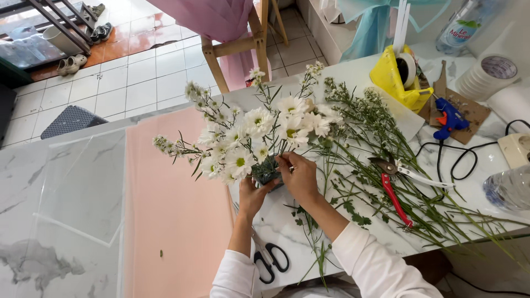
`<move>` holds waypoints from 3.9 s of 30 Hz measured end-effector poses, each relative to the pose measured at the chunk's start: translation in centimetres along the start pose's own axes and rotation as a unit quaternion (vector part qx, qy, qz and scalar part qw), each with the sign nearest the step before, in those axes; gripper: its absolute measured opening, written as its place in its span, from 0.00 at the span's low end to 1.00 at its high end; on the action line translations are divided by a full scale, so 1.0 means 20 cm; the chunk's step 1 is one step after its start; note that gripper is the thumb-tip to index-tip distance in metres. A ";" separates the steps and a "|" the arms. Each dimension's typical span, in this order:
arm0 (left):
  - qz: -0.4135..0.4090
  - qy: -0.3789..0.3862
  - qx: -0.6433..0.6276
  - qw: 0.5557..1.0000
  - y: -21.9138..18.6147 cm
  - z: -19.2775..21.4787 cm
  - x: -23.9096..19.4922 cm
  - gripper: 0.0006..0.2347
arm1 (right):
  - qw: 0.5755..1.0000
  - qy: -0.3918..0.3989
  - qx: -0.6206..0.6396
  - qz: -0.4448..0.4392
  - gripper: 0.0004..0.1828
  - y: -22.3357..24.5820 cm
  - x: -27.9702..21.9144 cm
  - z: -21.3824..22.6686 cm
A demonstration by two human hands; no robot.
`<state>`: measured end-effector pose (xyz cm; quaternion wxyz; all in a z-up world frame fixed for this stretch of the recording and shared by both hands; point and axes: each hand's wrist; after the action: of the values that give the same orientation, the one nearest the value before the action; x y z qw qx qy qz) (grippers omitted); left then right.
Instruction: The person arranges flowers by inserting stems into a floral foam block, using shears to trim branches and a glue gun to secure elements.
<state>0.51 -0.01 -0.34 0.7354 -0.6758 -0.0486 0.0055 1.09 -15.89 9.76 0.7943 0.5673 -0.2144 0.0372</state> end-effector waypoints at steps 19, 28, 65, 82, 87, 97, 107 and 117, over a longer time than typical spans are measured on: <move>-0.015 0.012 -0.012 1.000 0.00 0.00 0.02 0.32 | 0.998 0.038 0.007 -0.058 0.08 -0.05 -0.03 -0.03; -0.011 0.003 -0.011 1.000 -0.14 0.00 -0.05 0.37 | 0.997 0.026 -0.003 -0.075 0.12 0.01 -0.06 0.16; 0.032 0.164 -0.186 0.968 -0.78 -0.83 -0.27 0.12 | 0.968 0.134 0.066 -0.199 0.07 -0.27 -0.48 0.95; -0.080 0.194 -0.217 0.953 -0.70 -0.90 -0.43 0.06 | 0.959 -0.019 0.194 -0.206 0.03 -0.23 -0.48 1.00; -0.069 0.197 -0.220 0.953 -0.63 -0.90 -0.42 0.05 | 0.951 -0.007 0.171 -0.259 0.03 -0.24 -0.48 0.97; -0.031 0.125 -0.223 0.966 -0.90 -0.78 -0.34 0.08 | 0.862 0.108 -0.402 -0.288 0.38 -0.15 -0.22 1.28; -0.032 0.122 -0.190 0.974 -0.94 -0.84 -0.06 0.11 | 0.783 0.171 -0.518 -0.300 0.44 -0.34 -0.05 1.35; -0.105 0.096 -0.104 0.984 -0.76 -0.94 0.11 0.06 | 0.859 0.255 -0.264 -0.356 0.47 -0.06 -0.04 1.44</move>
<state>3.22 -19.88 13.36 0.6586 -0.7375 -0.0485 -0.1414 -7.94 -42.54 15.99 0.9002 0.3448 0.2102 -0.1631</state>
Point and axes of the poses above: each hand's wrist, its own x-axis towards the middle knuckle, its own z-axis out of the back of the hand, y = z × x, and after that the axes turned 8 degrees about -z, right-handed
